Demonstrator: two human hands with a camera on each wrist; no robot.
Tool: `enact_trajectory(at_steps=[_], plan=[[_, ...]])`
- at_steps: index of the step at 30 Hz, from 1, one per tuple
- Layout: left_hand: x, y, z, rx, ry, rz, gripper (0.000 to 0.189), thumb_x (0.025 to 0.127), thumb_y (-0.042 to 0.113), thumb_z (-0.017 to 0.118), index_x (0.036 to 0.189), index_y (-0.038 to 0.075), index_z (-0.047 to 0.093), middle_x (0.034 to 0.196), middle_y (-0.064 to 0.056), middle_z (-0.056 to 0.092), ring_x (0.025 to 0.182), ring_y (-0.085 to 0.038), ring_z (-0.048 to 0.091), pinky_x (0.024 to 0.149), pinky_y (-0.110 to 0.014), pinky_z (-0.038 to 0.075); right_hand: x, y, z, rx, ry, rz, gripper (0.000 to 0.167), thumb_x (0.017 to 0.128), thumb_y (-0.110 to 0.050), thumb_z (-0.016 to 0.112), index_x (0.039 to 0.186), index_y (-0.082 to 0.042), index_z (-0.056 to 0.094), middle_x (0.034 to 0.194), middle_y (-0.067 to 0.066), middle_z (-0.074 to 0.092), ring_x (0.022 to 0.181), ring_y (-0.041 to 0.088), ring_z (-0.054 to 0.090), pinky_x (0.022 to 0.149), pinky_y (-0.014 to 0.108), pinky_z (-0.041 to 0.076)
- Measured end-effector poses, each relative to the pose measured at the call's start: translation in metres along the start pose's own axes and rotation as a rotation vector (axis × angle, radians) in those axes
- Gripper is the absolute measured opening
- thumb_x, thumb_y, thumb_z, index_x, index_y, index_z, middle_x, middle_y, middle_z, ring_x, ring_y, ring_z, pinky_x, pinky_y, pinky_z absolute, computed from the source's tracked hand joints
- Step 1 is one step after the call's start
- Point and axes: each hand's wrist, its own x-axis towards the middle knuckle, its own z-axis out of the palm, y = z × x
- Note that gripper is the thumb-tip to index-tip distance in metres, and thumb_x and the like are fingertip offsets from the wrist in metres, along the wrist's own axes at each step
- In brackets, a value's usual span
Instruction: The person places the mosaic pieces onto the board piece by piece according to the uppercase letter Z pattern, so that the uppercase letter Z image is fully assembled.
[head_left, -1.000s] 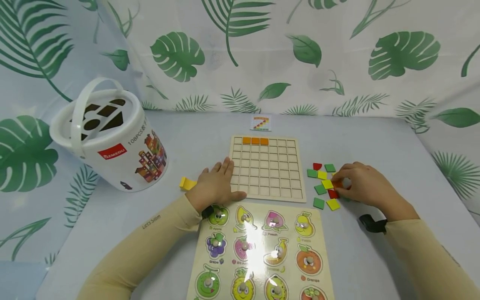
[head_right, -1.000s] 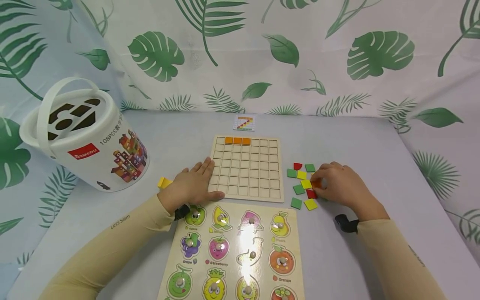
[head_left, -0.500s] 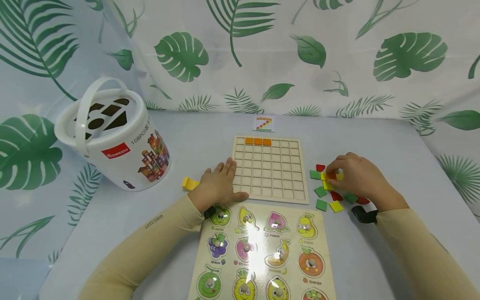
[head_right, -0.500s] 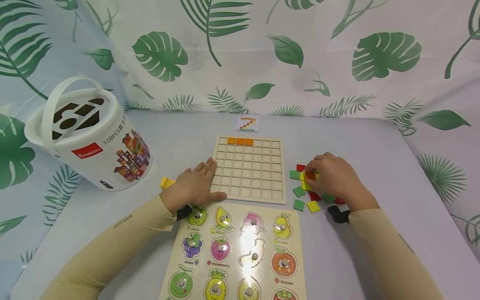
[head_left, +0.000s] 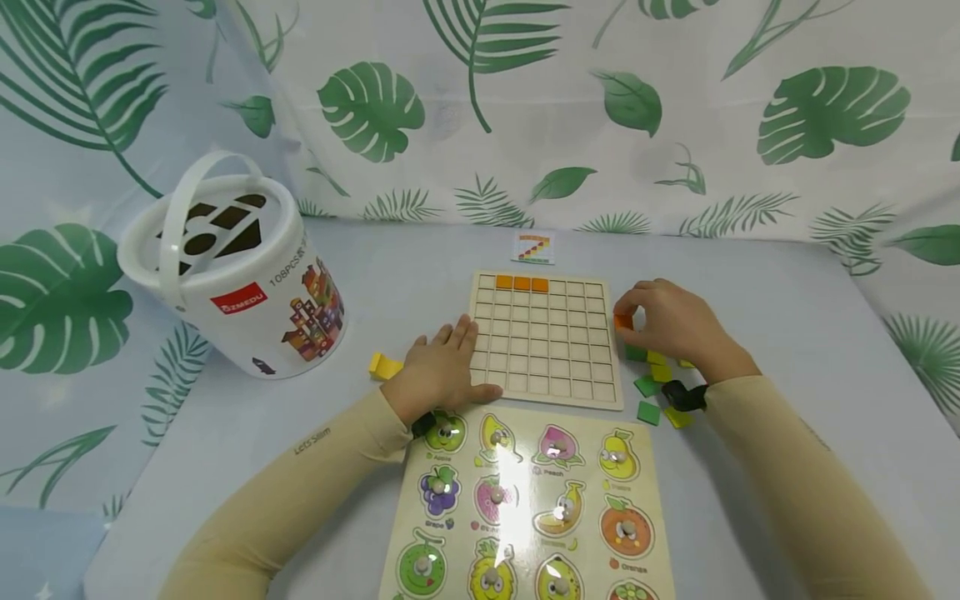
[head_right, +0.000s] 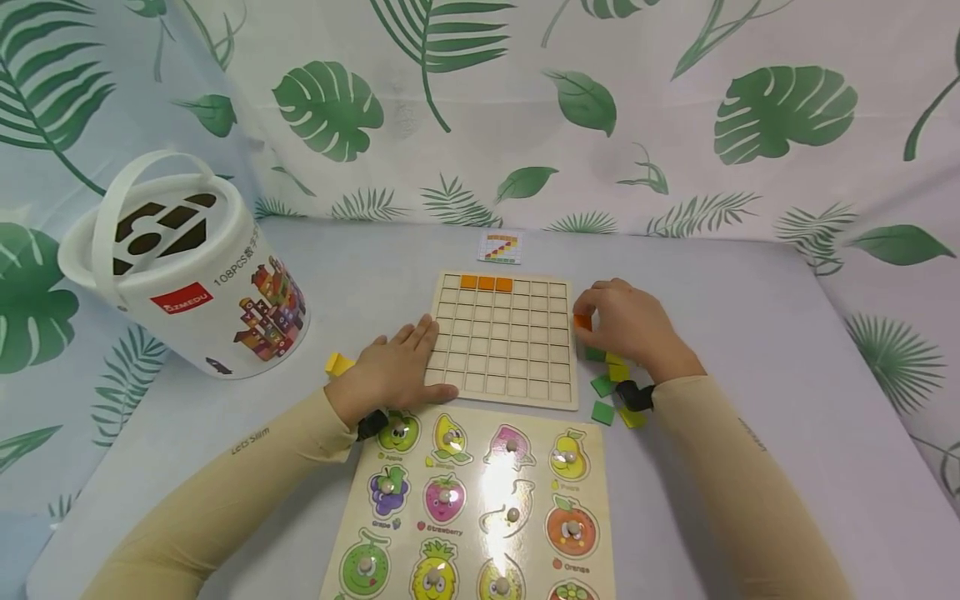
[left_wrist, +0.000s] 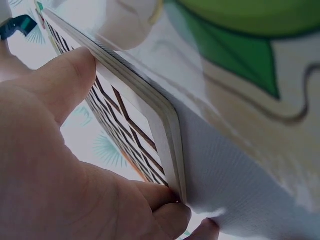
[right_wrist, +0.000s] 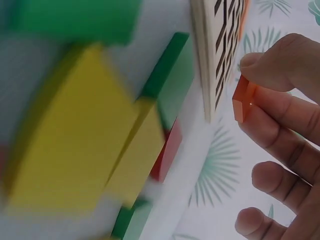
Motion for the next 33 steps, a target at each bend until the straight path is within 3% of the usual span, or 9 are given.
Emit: enact_trajectory(at_steps=[8,18,33], plan=[[0.001,-0.001,-0.001,0.005,0.005,-0.001,0.112,0.094,0.079,0.049,0.168,0.01,0.001,0.177,-0.008,-0.001,0.164,-0.032,0.014,0.131,-0.057,0.022,0.037,-0.009,0.003,0.092,-0.033,0.011,0.019,0.088,-0.024,0.081,0.103,-0.014,0.077,0.103,0.004,0.072,0.099,0.026,0.057,0.082,0.045,0.054],[-0.001,0.0,-0.002,0.003,0.001,-0.004,0.111,0.094,0.078,0.05,0.168,0.01,0.002,0.177,-0.007,-0.001,0.164,-0.031,0.014,0.131,-0.056,0.022,0.078,-0.017,0.008,0.157,-0.089,0.046,0.028,0.091,-0.025,0.079,0.113,-0.009,0.077,0.112,0.009,0.076,0.11,0.03,0.061,0.094,0.052,0.053],[-0.001,0.001,-0.001,0.003,0.001,-0.011,0.111,0.094,0.078,0.049,0.168,0.01,0.0,0.177,-0.007,-0.002,0.164,-0.031,0.014,0.132,-0.055,0.02,0.105,-0.034,0.015,0.196,-0.154,-0.01,0.025,0.096,-0.018,0.075,0.118,-0.006,0.076,0.122,0.016,0.073,0.122,0.036,0.062,0.107,0.058,0.049]])
